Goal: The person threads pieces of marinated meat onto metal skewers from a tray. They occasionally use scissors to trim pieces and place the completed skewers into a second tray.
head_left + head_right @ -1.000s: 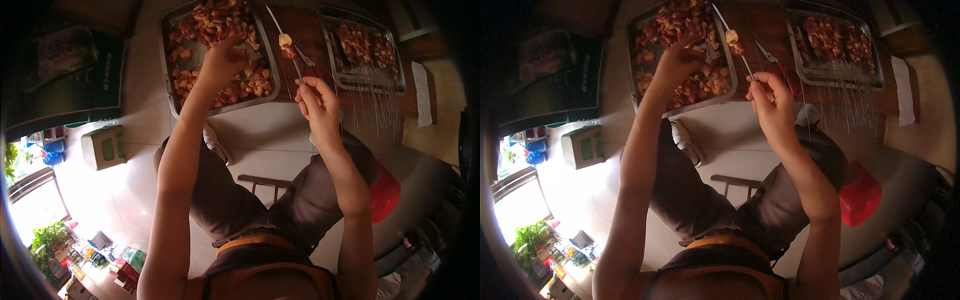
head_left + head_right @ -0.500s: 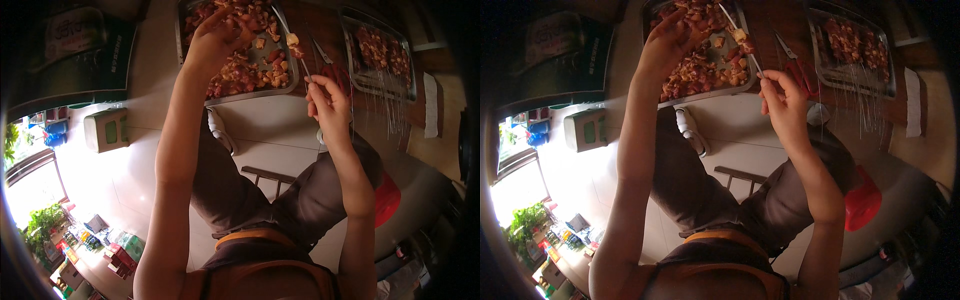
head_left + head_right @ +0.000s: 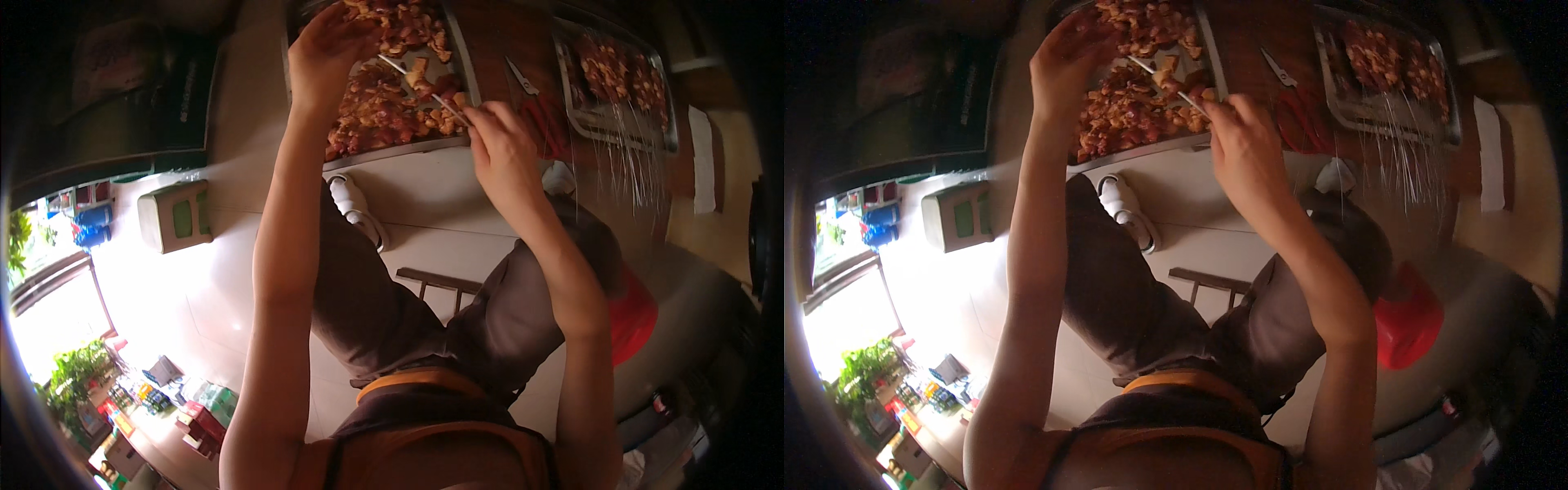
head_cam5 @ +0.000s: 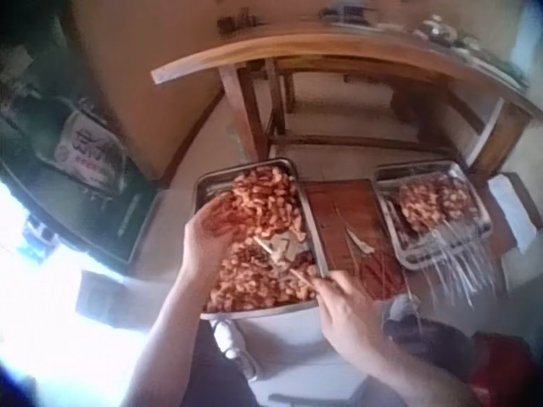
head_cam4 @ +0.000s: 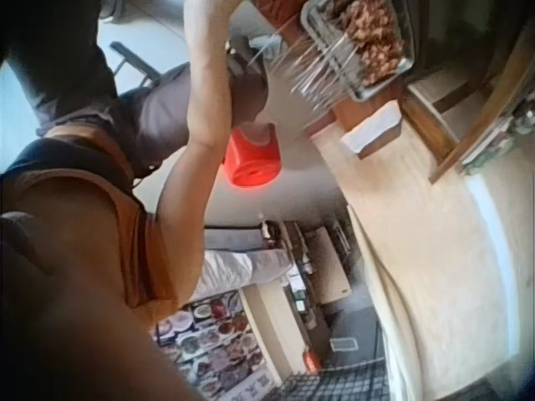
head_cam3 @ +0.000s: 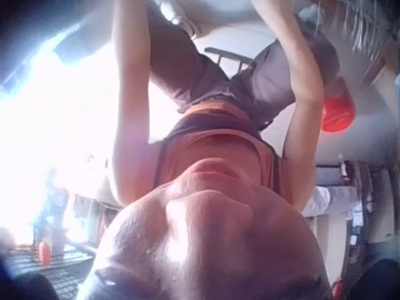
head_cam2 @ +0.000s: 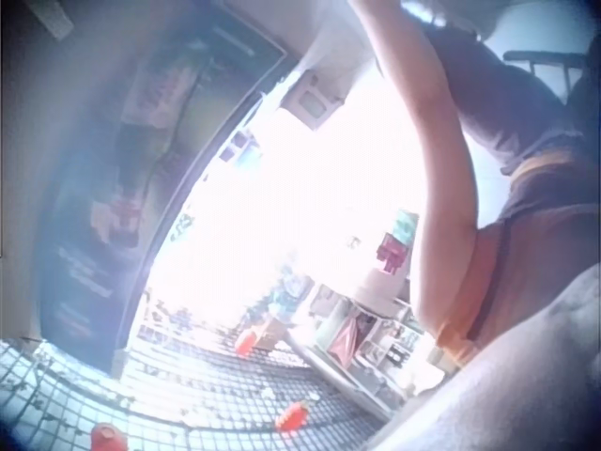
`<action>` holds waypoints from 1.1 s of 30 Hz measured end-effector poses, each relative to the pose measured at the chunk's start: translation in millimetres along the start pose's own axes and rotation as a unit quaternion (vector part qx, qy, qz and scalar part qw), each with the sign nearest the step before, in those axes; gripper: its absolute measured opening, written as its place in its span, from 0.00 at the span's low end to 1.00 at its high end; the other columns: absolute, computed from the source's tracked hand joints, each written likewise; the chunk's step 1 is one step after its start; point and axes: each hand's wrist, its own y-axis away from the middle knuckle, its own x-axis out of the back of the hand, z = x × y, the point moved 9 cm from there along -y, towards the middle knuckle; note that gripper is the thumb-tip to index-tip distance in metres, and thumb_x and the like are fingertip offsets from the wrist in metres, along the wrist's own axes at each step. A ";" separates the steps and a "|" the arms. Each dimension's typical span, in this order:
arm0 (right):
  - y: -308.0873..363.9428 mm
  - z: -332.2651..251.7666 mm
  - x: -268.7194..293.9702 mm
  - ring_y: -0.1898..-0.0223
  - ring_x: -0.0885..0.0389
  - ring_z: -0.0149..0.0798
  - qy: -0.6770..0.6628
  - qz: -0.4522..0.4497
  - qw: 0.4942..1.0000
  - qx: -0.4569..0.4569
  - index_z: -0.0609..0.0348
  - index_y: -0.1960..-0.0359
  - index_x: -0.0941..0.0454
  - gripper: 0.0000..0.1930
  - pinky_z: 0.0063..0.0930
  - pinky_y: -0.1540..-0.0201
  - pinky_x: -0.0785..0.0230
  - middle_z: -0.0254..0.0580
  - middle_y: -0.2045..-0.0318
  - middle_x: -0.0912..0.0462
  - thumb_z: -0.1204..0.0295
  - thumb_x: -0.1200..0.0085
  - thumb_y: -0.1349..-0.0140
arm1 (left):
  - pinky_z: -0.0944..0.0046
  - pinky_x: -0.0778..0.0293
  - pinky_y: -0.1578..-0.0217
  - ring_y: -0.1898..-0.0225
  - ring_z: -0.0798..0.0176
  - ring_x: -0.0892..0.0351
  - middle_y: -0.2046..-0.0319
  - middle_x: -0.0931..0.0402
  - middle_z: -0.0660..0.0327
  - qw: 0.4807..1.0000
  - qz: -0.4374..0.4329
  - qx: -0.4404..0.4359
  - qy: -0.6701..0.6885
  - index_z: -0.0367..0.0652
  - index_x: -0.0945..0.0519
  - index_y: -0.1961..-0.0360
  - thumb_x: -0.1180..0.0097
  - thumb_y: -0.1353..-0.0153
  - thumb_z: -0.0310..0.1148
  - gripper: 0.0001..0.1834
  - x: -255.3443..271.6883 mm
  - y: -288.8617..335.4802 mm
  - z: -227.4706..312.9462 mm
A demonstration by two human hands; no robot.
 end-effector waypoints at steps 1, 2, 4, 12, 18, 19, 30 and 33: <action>-3.0 4.8 9.3 0.58 0.22 0.53 0.029 0.046 0.998 0.015 0.63 0.53 0.22 0.14 0.40 0.56 0.28 0.49 0.57 0.23 0.81 0.47 0.41 | 0.60 0.21 0.49 0.51 0.57 0.19 0.53 0.21 0.51 0.996 0.003 -0.038 -0.082 0.36 0.32 0.39 0.46 0.40 0.16 0.26 2.5 0.9 9.0; -7.0 12.4 16.5 0.56 0.22 0.53 0.089 0.069 0.994 0.014 0.64 0.52 0.23 0.14 0.40 0.55 0.28 0.49 0.56 0.23 0.81 0.47 0.41 | 0.61 0.22 0.48 0.52 0.59 0.18 0.54 0.20 0.53 0.984 0.006 -0.076 -0.163 0.35 0.29 0.41 0.45 0.40 0.17 0.24 2.9 3.2 17.9; -12.3 43.4 27.9 0.55 0.23 0.54 0.180 0.059 0.981 -0.043 0.66 0.51 0.24 0.15 0.42 0.53 0.28 0.51 0.55 0.24 0.80 0.47 0.41 | 0.68 0.21 0.55 0.57 0.65 0.16 0.61 0.15 0.56 0.974 0.024 -0.129 -0.187 0.36 0.25 0.44 0.38 0.45 0.20 0.24 -4.7 7.3 33.8; 4.7 99.5 16.9 0.51 0.26 0.55 0.301 -0.068 0.940 -0.148 0.68 0.49 0.27 0.20 0.38 0.54 0.22 0.54 0.53 0.28 0.84 0.46 0.46 | 0.68 0.22 0.54 0.58 0.69 0.17 0.59 0.16 0.57 0.962 -0.015 -0.106 -0.253 0.37 0.25 0.42 0.42 0.43 0.17 0.25 -22.8 6.7 30.8; 8.2 93.5 20.7 0.54 0.24 0.54 0.232 -0.029 0.966 -0.114 0.65 0.56 0.26 0.17 0.41 0.54 0.25 0.53 0.57 0.25 0.86 0.48 0.49 | 0.67 0.23 0.54 0.57 0.68 0.17 0.60 0.16 0.57 0.953 -0.017 -0.106 -0.283 0.34 0.27 0.42 0.42 0.43 0.18 0.25 -29.4 9.4 32.0; 9.1 93.1 18.4 0.54 0.24 0.53 0.219 -0.029 0.968 -0.118 0.67 0.59 0.27 0.14 0.42 0.53 0.26 0.54 0.56 0.26 0.86 0.48 0.49 | 0.67 0.23 0.54 0.56 0.67 0.17 0.61 0.16 0.57 0.956 -0.020 -0.100 -0.276 0.34 0.27 0.41 0.42 0.43 0.18 0.25 -30.5 9.4 31.1; -18.7 96.8 9.9 0.59 0.19 0.55 0.067 -0.021 0.981 -0.182 0.63 0.57 0.22 0.18 0.42 0.57 0.25 0.54 0.62 0.18 0.77 0.39 0.53 | 0.67 0.21 0.56 0.59 0.67 0.15 0.61 0.15 0.58 0.962 0.021 -0.093 -0.257 0.37 0.24 0.43 0.41 0.44 0.19 0.24 -16.1 8.3 37.6; -42.2 99.5 -3.2 0.59 0.18 0.55 0.057 -0.016 0.978 -0.199 0.64 0.57 0.20 0.17 0.42 0.56 0.25 0.55 0.64 0.17 0.75 0.38 0.51 | 0.67 0.21 0.55 0.59 0.66 0.15 0.60 0.16 0.57 0.950 0.034 -0.114 -0.290 0.37 0.25 0.43 0.42 0.44 0.18 0.25 -12.8 9.5 41.7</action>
